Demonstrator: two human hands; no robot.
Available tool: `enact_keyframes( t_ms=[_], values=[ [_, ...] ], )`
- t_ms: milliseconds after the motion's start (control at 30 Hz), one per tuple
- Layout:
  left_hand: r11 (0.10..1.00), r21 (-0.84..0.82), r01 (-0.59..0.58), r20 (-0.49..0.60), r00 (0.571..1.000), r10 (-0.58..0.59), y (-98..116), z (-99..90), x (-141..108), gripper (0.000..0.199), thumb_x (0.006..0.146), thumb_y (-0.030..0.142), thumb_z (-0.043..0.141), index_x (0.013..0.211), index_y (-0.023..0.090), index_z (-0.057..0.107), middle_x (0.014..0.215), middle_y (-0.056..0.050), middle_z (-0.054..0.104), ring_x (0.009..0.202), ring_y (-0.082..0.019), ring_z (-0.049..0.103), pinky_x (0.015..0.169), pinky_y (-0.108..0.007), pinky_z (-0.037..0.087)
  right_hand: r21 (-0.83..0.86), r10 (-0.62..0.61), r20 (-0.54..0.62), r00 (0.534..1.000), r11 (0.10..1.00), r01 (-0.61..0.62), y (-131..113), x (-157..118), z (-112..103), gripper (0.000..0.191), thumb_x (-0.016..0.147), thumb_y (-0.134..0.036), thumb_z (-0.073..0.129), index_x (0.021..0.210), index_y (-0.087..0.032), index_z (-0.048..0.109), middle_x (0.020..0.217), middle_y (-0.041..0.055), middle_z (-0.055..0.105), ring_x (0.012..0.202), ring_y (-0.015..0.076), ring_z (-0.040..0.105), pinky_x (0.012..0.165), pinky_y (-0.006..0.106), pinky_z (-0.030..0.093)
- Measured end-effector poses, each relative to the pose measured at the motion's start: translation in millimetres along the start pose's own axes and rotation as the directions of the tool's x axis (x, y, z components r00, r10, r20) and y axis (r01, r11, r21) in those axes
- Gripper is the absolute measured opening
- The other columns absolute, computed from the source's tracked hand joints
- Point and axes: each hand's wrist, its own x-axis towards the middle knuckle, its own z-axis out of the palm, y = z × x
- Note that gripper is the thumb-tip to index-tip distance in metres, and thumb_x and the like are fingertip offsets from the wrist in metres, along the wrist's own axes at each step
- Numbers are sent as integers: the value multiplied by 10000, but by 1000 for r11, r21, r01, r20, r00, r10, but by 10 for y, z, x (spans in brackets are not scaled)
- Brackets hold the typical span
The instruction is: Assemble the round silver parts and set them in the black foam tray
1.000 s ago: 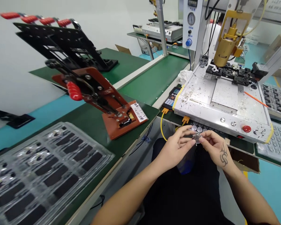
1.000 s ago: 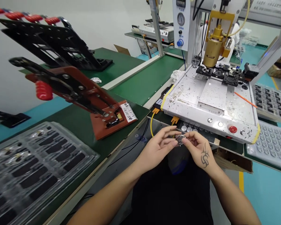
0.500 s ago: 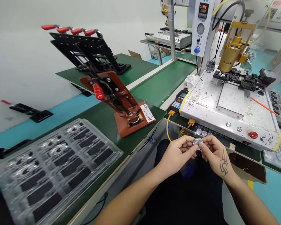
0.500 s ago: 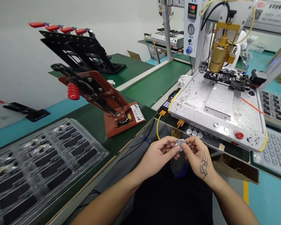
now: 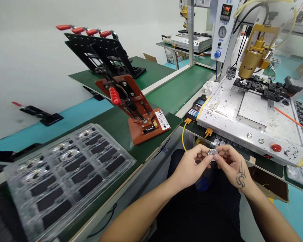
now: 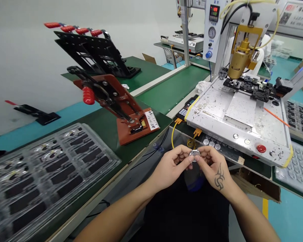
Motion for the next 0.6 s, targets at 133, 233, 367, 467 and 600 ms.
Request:
enact_keyframes(
  t_ms=[133,233,367,467,600],
  values=[
    [999,31,-23,-19,1000,23,9,-52,-16,208,995,377,687,959,173,664,795,-16,696,677,-144,659,681,-266,540,-211,-245,263,933,929,304,-90,126,-124,453,1012,-321,718,1454,-310,621,1055,59,716,782,187,678,715,351,606],
    [987,150,-64,-27,997,69,100,-138,-63,175,1009,346,656,977,175,677,809,-22,716,688,-149,664,674,-262,531,-331,-383,369,847,797,505,-173,256,-129,418,1039,-273,668,1454,-313,635,1149,96,718,908,226,711,796,379,619],
    [833,494,-249,-66,945,321,514,-544,-40,197,1006,383,697,1024,188,723,878,-38,749,766,-168,684,702,-272,517,-363,-536,379,754,664,654,-241,482,-37,451,1014,-236,695,1454,-287,609,1038,73,716,830,210,697,746,355,602],
    [507,767,-394,-110,697,709,900,-1114,83,276,1041,402,645,867,194,696,860,-55,724,816,-187,662,795,-329,511,-366,-565,294,771,678,637,-302,646,40,365,978,-275,737,1335,-261,662,836,14,666,689,187,638,670,342,574],
    [168,875,-453,154,592,791,1080,-1804,303,416,1045,414,586,672,231,569,657,-21,603,685,-190,547,750,-364,466,-282,-492,230,839,792,542,-392,769,110,255,971,-318,733,1216,-252,708,795,3,683,642,178,621,609,323,558]
  ],
)
